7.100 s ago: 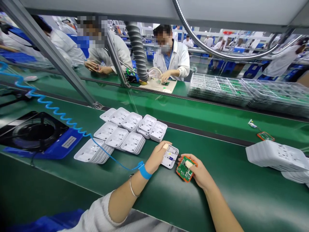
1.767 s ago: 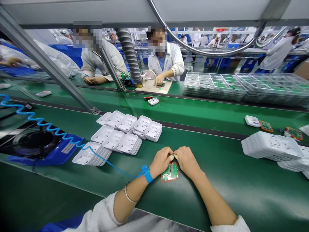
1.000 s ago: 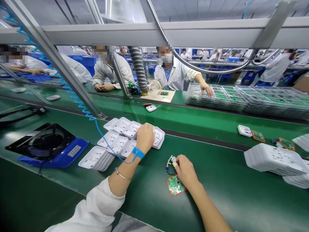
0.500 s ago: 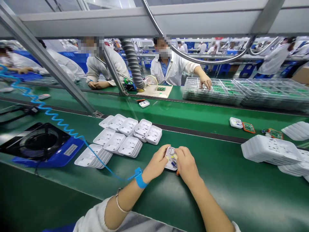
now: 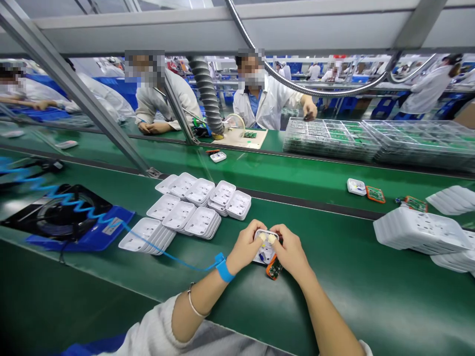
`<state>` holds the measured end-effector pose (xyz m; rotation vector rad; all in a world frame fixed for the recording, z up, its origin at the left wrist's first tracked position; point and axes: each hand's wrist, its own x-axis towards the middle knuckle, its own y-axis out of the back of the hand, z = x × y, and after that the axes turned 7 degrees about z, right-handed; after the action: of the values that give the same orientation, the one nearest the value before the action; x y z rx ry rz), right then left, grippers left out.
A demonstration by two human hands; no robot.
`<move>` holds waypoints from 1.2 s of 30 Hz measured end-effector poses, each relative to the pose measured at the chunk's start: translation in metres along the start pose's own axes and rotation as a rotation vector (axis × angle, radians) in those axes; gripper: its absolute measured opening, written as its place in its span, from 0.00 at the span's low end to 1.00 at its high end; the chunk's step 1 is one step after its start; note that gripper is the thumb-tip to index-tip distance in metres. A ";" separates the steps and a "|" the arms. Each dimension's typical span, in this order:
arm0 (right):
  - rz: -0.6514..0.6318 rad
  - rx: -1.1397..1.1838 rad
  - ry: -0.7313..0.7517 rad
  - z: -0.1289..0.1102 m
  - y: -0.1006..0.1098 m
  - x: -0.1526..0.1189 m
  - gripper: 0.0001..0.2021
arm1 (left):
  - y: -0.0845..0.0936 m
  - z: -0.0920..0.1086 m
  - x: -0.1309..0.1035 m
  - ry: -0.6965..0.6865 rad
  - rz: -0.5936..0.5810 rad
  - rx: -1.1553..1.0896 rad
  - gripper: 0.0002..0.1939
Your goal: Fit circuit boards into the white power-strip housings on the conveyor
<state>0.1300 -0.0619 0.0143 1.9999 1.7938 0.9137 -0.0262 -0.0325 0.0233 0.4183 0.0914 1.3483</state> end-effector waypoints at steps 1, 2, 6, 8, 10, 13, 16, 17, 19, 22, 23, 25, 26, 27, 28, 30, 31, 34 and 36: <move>0.054 -0.054 0.029 0.001 -0.001 0.000 0.08 | -0.002 -0.003 0.001 0.008 0.031 0.017 0.07; 0.117 -0.119 0.068 0.001 -0.002 0.000 0.08 | -0.003 -0.008 0.003 0.024 0.062 0.027 0.07; 0.154 -0.301 0.214 -0.005 -0.012 -0.004 0.08 | -0.007 -0.023 0.008 0.151 0.115 -0.015 0.04; 0.053 -0.365 0.229 -0.010 -0.019 -0.005 0.06 | -0.007 -0.026 0.009 0.200 0.116 -0.040 0.06; -0.009 -0.444 0.204 -0.013 -0.027 -0.006 0.05 | -0.008 -0.026 0.008 0.222 0.113 -0.045 0.08; -0.033 -0.507 0.169 -0.011 -0.034 -0.005 0.06 | -0.008 -0.025 0.005 0.230 0.088 -0.034 0.08; -0.018 -0.570 0.182 -0.007 -0.035 -0.006 0.06 | -0.010 -0.026 0.004 0.236 0.068 -0.011 0.08; -0.014 -0.597 0.193 -0.006 -0.035 -0.006 0.06 | -0.010 -0.027 0.004 0.236 0.068 -0.001 0.08; -0.013 -0.619 0.213 -0.004 -0.035 -0.007 0.06 | -0.010 -0.029 0.003 0.233 0.070 0.015 0.08; -0.006 -0.560 0.222 -0.001 -0.036 -0.007 0.06 | -0.010 -0.030 0.003 0.222 0.062 0.022 0.09; 0.003 -0.535 0.220 0.001 -0.036 -0.007 0.06 | -0.009 -0.030 0.003 0.216 0.060 0.025 0.09; 0.021 -0.502 0.213 0.003 -0.037 -0.006 0.06 | -0.009 -0.029 0.002 0.206 0.057 0.035 0.09; 0.028 -0.494 0.212 0.004 -0.037 -0.006 0.06 | -0.009 -0.029 0.002 0.202 0.055 0.042 0.09; 0.032 -0.489 0.212 0.005 -0.037 -0.006 0.06 | -0.009 -0.029 0.002 0.198 0.053 0.048 0.09; 0.037 -0.488 0.212 0.005 -0.037 -0.006 0.07 | -0.008 -0.029 0.002 0.194 0.051 0.053 0.10; 0.045 -0.492 0.213 0.007 -0.038 -0.006 0.07 | -0.008 -0.029 0.002 0.187 0.046 0.061 0.10; 0.046 -0.494 0.215 0.008 -0.038 -0.005 0.07 | -0.008 -0.029 0.002 0.186 0.045 0.065 0.10; 0.032 -0.493 0.229 0.009 -0.038 -0.004 0.06 | -0.008 -0.030 0.003 0.189 0.047 0.072 0.10; 0.019 -0.494 0.243 0.009 -0.038 -0.004 0.06 | -0.007 -0.029 0.003 0.192 0.046 0.081 0.10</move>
<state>0.1059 -0.0572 -0.0163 1.6472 1.4664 1.4904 -0.0277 -0.0239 -0.0052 0.3604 0.2977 1.4314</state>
